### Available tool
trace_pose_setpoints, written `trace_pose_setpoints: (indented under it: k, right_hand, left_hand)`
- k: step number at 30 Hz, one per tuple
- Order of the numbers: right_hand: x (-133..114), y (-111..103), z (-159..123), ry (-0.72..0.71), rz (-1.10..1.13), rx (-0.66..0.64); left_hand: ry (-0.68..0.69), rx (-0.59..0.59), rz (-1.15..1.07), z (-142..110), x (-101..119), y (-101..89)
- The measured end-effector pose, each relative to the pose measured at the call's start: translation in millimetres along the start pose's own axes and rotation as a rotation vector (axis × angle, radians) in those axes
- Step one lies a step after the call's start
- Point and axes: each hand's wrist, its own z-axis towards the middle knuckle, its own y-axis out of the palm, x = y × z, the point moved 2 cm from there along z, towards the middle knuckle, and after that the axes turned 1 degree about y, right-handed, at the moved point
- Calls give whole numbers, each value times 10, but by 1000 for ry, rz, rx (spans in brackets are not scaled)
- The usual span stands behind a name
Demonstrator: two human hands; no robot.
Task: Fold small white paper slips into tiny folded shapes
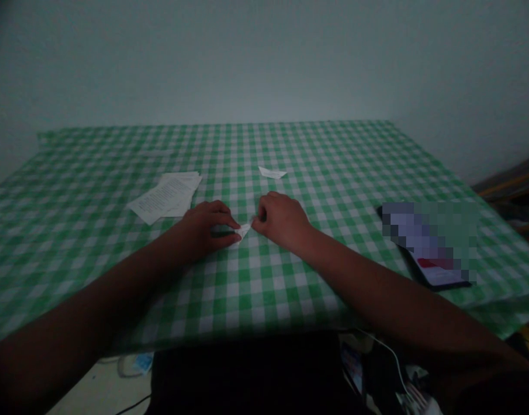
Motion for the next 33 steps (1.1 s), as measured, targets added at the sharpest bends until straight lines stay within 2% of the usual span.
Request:
trace_pose_setpoints:
  k: [4, 8, 12, 19, 24, 29, 33]
  right_hand:
    - [37, -38, 17, 0, 32, 18]
    - [-13, -51, -27, -76, 89, 6]
    - [-88, -4, -66, -147, 54, -44]
    - [-12, -3, -1, -52, -1, 3]
    - [-5, -15, -22, -49, 42, -5]
    - [-69, 18, -59, -125, 47, -45]
    - [-36, 17, -31, -66, 21, -21]
  left_hand:
    - [8, -4, -2, 1, -6, 0]
    - [8, -13, 0, 2, 3, -12]
    - [0, -13, 10, -4, 7, -13]
    - [7, -1, 14, -7, -2, -1]
    - [25, 3, 7, -4, -7, -3]
    - [25, -9, 7, -5, -16, -2]
    - [13, -20, 11, -8, -3, -10]
